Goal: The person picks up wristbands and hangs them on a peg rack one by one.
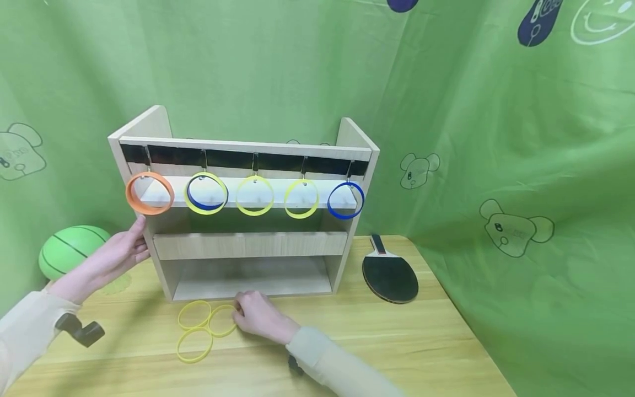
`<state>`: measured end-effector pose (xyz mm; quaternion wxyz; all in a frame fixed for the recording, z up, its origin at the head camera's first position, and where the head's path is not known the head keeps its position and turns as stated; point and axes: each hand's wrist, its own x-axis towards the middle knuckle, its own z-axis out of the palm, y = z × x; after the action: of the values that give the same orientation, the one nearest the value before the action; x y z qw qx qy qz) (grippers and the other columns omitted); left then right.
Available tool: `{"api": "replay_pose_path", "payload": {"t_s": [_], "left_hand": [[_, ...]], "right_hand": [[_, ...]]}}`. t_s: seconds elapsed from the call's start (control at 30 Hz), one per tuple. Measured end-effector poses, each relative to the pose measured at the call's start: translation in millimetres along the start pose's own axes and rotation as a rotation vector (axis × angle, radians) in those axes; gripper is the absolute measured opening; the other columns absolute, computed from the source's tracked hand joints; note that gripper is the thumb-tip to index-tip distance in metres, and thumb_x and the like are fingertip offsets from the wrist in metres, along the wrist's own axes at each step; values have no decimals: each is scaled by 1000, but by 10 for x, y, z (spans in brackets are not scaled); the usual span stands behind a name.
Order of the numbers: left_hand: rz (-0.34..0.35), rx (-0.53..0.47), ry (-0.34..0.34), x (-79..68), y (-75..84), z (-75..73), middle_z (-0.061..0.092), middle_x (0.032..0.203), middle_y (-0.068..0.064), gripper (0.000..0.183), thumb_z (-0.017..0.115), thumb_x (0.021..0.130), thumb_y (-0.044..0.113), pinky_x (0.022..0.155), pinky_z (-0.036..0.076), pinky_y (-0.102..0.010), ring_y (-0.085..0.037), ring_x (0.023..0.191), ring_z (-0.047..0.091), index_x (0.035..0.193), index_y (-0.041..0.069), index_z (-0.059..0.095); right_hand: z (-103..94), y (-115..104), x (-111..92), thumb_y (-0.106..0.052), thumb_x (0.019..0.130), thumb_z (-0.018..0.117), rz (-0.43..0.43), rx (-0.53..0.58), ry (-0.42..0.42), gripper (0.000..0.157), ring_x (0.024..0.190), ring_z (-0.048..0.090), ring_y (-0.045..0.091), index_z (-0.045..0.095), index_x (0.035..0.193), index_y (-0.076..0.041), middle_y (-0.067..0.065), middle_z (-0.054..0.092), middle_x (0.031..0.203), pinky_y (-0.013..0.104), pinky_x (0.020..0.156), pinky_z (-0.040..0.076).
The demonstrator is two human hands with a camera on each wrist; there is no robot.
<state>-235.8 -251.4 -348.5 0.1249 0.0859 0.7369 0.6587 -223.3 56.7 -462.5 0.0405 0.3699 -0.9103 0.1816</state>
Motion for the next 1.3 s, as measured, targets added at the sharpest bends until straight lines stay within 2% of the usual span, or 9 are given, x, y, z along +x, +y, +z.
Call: {"api": "replay_pose_path", "payload": {"t_s": [0.43, 0.6, 0.8, 1.07, 1.3], "left_hand": [[-18, 7, 10, 4, 11, 0, -14, 160, -32, 97, 22, 100, 64, 126, 3, -56, -48, 151, -5, 150, -9, -16], [-15, 4, 12, 5, 9, 2, -15, 159, -33, 96, 22, 100, 63, 126, 3, -56, -49, 151, -5, 149, -10, -17], [-17, 1, 17, -4, 9, 4, -17, 159, -33, 97, 22, 100, 63, 126, 3, -57, -50, 150, -6, 149, -10, -18], [-11, 5, 14, -5, 15, 9, -14, 159, -33, 96, 22, 100, 63, 125, 4, -57, -49, 151, -5, 149, -10, -16], [-13, 14, 16, -12, 24, 11, -14, 160, -32, 96, 21, 100, 63, 125, 4, -57, -49, 151, -4, 150, -10, -16]], "right_hand": [[106, 48, 119, -14, 88, 71, 38, -41, -34, 8, 61, 43, 0, 68, 83, -9, -3, 62, 70, 7, 53, 38], [103, 51, 134, -13, 87, 71, 62, -36, -66, 6, 62, 45, 0, 68, 84, -8, -2, 63, 73, 7, 54, 40], [81, 71, 136, -5, 86, 69, 51, -11, -78, 2, 62, 48, 0, 69, 86, -7, 1, 69, 77, 5, 56, 42], [-55, 121, 87, -2, 88, 66, 22, 12, -47, 7, 65, 58, 2, 72, 90, -5, 5, 74, 83, 5, 58, 47], [-295, 77, -7, -2, 88, 66, -39, 63, -17, 7, 69, 64, 6, 72, 91, -4, 8, 75, 85, 4, 61, 49]]}}
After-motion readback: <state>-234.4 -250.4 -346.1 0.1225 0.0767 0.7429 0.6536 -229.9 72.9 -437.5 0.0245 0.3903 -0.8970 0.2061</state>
